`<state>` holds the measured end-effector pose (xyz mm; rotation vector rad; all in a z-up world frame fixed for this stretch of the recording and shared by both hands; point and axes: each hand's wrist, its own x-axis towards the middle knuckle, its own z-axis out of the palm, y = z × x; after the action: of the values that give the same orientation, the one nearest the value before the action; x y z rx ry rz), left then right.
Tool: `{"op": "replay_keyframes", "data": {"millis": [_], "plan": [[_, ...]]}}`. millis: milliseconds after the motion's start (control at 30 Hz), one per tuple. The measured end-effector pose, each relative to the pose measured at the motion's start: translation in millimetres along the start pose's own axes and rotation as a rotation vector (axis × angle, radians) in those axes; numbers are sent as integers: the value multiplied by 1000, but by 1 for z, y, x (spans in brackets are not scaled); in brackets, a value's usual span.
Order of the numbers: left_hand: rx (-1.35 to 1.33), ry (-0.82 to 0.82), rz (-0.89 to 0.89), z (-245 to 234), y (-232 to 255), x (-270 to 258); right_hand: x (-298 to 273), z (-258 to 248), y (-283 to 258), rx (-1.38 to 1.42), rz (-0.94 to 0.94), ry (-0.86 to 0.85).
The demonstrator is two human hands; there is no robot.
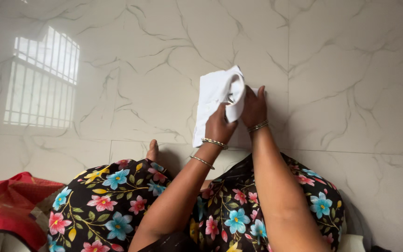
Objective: The person sits on the floor and folds a white shirt by hand. They smooth the fabric, fold the sleeves and sides, then fold the shirt into a compact rectangle and place it into a bag.
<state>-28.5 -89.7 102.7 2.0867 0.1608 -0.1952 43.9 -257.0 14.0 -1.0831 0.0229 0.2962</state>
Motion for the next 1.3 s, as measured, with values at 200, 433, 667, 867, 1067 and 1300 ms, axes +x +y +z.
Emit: {"op": "replay_keyframes", "data": {"millis": [200,433,667,867,1067,1300], "plan": [[75,-528,347,99,-52,-16,-12,-54,-41,-46,294,467],[-247,-596,226,84,-83,-10,-13,-79,9,-1150,147,581],[177,225,308,-5,-74,16,-38,-91,-32,-904,56,663],[718,-249,201,14,-70,-6,-32,-127,21,-1129,151,914],[722,-211,-6,11,-62,-4,-20,-139,40,-1004,257,972],[561,-176,-284,14,-61,-21,-36,-76,35,-775,170,553]]}}
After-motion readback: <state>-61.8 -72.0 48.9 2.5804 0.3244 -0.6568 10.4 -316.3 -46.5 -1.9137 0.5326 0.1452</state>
